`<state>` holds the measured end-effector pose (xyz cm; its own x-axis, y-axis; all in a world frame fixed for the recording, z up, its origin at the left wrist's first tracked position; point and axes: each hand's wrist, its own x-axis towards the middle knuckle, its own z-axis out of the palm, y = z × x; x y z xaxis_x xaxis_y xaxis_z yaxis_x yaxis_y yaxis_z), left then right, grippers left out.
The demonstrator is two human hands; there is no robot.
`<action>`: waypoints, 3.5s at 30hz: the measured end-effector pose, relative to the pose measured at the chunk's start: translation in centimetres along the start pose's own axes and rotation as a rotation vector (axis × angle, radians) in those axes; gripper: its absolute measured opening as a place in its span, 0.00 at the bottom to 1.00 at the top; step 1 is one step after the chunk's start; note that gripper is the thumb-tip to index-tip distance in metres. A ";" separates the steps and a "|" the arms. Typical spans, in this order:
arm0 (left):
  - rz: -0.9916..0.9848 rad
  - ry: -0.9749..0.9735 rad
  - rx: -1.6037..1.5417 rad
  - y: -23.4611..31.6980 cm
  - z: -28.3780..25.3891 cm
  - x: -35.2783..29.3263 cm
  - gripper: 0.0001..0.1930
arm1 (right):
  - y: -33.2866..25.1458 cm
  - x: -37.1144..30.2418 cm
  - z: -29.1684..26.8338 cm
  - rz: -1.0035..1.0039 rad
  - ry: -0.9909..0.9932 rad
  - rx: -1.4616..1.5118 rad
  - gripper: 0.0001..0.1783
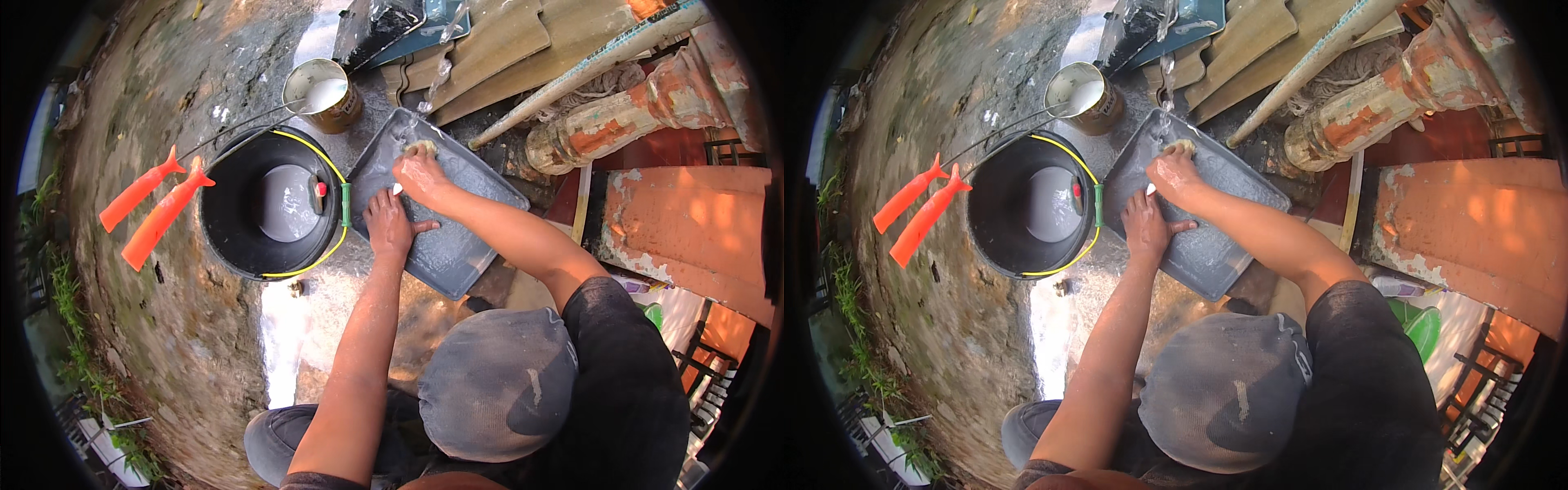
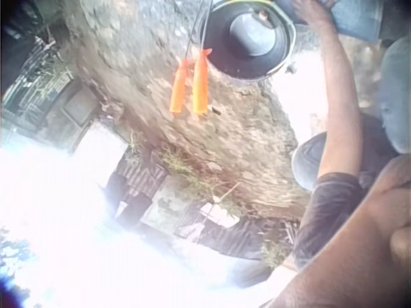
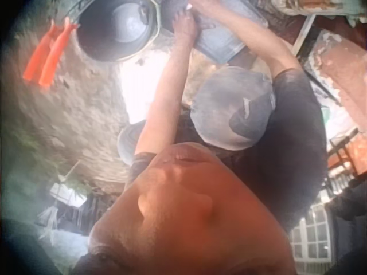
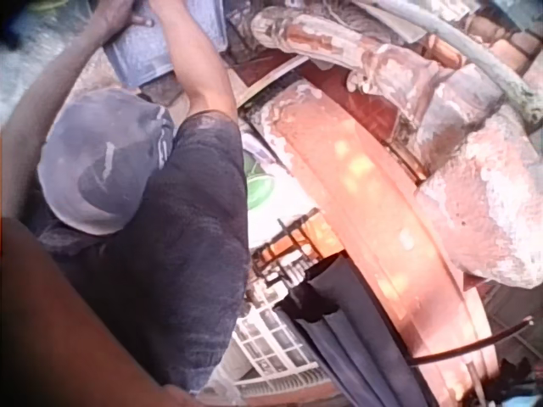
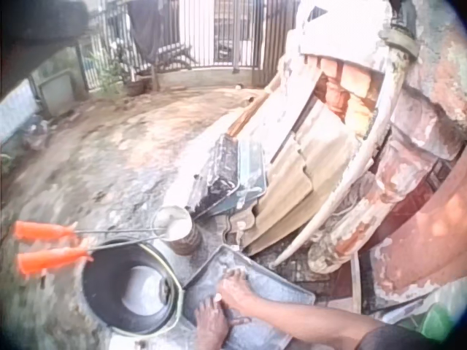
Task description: The person rinses a white paint tray under a running tap, then scrubs it with a brush and rinses it again. They also rinse a paint roller and a small metal container before placing them aside.
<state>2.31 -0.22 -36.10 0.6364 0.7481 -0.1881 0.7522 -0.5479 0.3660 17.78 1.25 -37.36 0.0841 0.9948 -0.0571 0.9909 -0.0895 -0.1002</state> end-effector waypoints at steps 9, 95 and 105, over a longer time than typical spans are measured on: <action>0.147 0.115 -0.217 0.5 0.8 1.2 0.44 | 3.3 2.0 2.2 0.024 -0.122 0.261 0.10; 0.109 -0.098 0.191 -1.3 5.9 -3.5 0.71 | -2.1 4.5 2.9 0.172 -0.096 0.290 0.12; 0.485 -0.338 0.355 -2.1 0.8 -7.1 0.57 | -11.3 0.5 5.5 0.279 0.206 1.033 0.13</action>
<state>-3.68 -4.67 -36.28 0.8901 0.2612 -0.3736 0.3427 -0.9239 0.1704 6.03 2.45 -41.73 0.4036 0.9136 -0.0496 0.3756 -0.2148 -0.9015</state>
